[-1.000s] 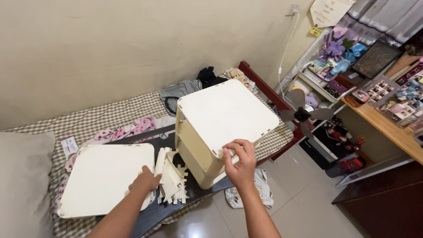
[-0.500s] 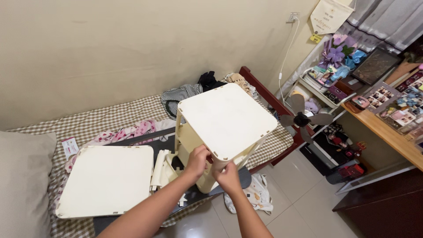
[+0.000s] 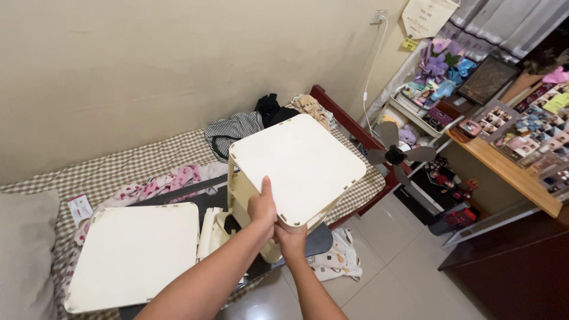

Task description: The person assembles a modular plastic storage unit by hand. They lift stacked trays, separate them, and connect corner pieces to form a vertical stack. The person repeatedly adds and removes trays and corner connectors, adjusting the structure throughout the process.

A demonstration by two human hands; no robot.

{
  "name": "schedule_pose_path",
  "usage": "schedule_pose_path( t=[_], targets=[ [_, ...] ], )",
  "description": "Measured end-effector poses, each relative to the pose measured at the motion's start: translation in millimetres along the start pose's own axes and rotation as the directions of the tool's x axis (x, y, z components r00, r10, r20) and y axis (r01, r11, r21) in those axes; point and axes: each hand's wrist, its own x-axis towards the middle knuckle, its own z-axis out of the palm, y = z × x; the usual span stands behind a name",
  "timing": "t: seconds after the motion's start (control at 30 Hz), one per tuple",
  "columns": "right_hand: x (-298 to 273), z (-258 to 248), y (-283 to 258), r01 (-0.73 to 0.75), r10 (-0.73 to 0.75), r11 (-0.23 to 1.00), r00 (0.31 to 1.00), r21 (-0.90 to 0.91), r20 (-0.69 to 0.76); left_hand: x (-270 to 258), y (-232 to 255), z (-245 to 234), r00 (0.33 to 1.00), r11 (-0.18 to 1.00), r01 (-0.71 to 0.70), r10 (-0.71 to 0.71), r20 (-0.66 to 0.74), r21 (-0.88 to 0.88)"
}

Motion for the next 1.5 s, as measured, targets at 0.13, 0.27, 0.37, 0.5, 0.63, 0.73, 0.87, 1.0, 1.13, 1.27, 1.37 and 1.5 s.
schedule_pose_path(
  t=[0.13,0.27,0.37,0.5,0.63,0.73,0.87,1.0,1.13,1.27,1.37,1.5],
  targets=[
    [1.0,-1.1,12.0,0.013,-0.012,1.000,0.999,0.015,-0.037,-2.3,5.3,4.9,0.998,0.984,0.046,-0.039,0.046,-0.175],
    [2.9,-0.7,17.9,-0.052,0.038,0.996,0.983,-0.074,-0.179,3.0,20.0,8.7,0.996,0.972,0.080,-0.070,0.057,-0.219],
    [5.8,-5.1,11.0,-0.002,-0.008,0.994,0.996,-0.112,-0.089,1.6,18.3,3.6,0.999,0.985,0.010,-0.002,0.046,-0.174],
    [-5.6,-1.4,3.4,-0.040,0.037,0.999,0.996,-0.033,-0.085,-3.6,10.1,-13.1,0.985,0.994,0.096,-0.086,0.149,-0.060],
    [-5.7,-13.7,-1.0,-0.101,0.101,0.993,0.995,-0.055,-0.005,-9.2,0.2,-22.4,0.946,0.996,0.083,-0.073,0.316,-0.019],
    [-2.1,-28.7,-2.8,-0.087,0.096,0.990,0.993,-0.111,0.075,-4.2,-8.7,-33.0,0.894,1.000,-0.018,0.011,0.448,0.011],
    [-1.1,-53.6,-26.8,-0.026,0.057,0.941,0.995,-0.337,0.081,21.4,-18.3,-63.1,0.856,0.963,-0.251,0.269,0.440,-0.100],
    [-6.4,-54.2,-75.0,0.017,0.024,0.722,0.998,-0.692,0.049,55.7,-16.1,-97.9,0.894,0.869,-0.447,0.442,0.073,0.210],
    [-26.1,-26.1,-116.1,-0.171,0.066,0.554,0.985,-0.815,-0.162,84.4,-3.4,-100.2,0.746,0.613,-0.633,0.645,0.164,0.472],
    [-43.4,3.1,-140.0,-0.304,0.123,0.477,0.952,-0.825,-0.280,112.3,6.0,-91.9,0.688,0.549,-0.714,0.666,0.288,0.435],
    [-35.3,9.7,-148.4,-0.447,0.309,0.561,0.894,-0.697,-0.324,138.6,8.7,-88.6,0.713,0.543,-0.685,0.636,0.295,0.485],
    [-2.3,4.4,-133.4,-0.399,0.345,0.602,0.911,-0.692,-0.225,169.7,8.0,-85.3,0.704,0.542,-0.698,0.639,0.309,0.468]
  ],
)
